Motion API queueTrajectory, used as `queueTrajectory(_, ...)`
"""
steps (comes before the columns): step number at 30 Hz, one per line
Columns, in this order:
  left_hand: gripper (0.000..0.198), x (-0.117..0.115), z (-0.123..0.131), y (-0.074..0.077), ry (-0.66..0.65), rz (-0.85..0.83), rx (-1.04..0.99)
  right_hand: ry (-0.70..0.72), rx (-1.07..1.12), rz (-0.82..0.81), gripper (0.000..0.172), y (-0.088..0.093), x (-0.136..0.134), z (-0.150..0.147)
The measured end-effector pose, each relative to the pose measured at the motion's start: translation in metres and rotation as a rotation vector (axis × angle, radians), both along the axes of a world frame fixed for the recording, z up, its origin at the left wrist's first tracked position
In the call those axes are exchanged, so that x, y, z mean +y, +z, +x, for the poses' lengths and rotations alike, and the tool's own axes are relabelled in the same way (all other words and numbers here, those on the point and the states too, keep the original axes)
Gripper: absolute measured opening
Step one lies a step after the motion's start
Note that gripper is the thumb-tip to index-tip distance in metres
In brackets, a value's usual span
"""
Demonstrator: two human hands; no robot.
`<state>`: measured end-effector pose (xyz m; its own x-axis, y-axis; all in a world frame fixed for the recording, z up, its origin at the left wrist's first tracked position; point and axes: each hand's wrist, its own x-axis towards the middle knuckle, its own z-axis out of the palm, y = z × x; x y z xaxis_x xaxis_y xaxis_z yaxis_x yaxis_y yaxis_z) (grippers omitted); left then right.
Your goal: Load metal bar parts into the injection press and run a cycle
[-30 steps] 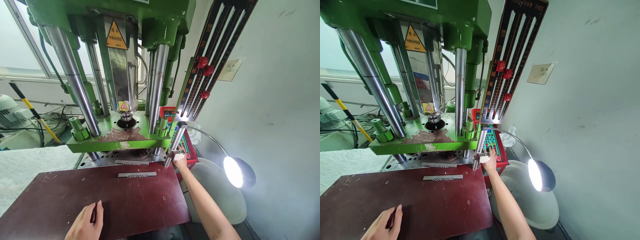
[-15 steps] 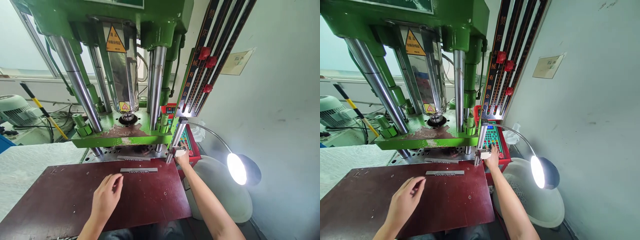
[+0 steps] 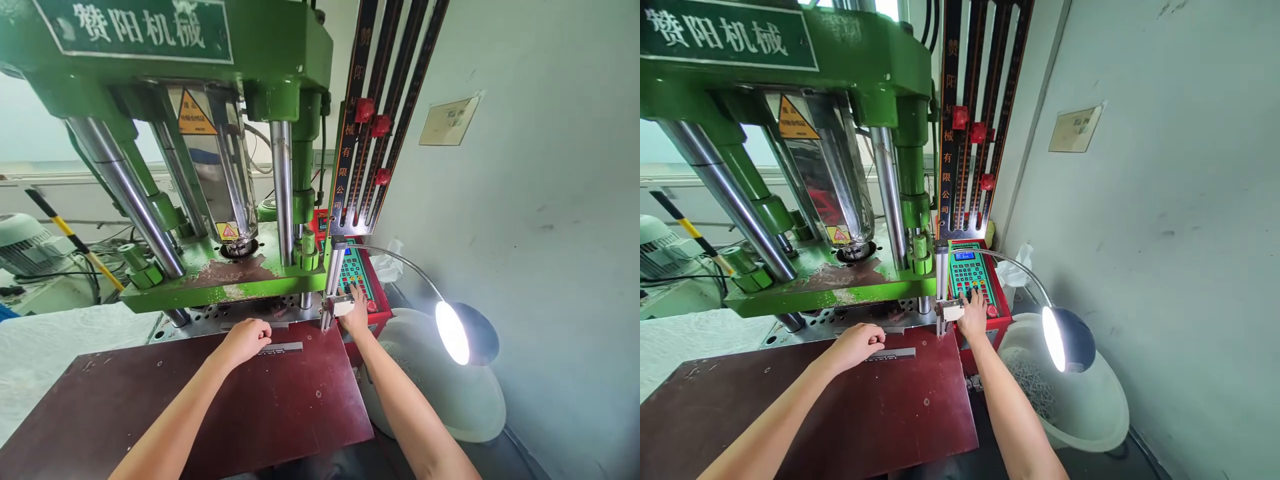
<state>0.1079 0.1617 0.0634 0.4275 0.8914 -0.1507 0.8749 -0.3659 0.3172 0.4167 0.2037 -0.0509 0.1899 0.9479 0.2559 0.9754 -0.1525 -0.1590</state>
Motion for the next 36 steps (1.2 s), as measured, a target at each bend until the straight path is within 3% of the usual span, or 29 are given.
queueTrajectory(8, 0.016, 0.005, 0.008, 0.001, -0.034, -0.058, 0.041, -0.005, 0.022, -0.028, 0.054, 0.008, -0.003, -0.002)
queueTrajectory(24, 0.017, 0.015, -0.007, 0.001, 0.004, -0.122, -0.018, -0.002, 0.039, -0.020, 0.051, 0.009, -0.004, -0.002)
queueTrajectory(32, 0.014, 0.018, -0.002, -0.004, -0.043, -0.129, 0.000, -0.016, 0.054, -0.014, 0.050, 0.011, -0.005, -0.003)
queueTrajectory(36, 0.010, 0.023, 0.003, 0.003, -0.043, -0.113, 0.002, -0.032, 0.062, -0.006, 0.053, 0.012, -0.004, -0.004)
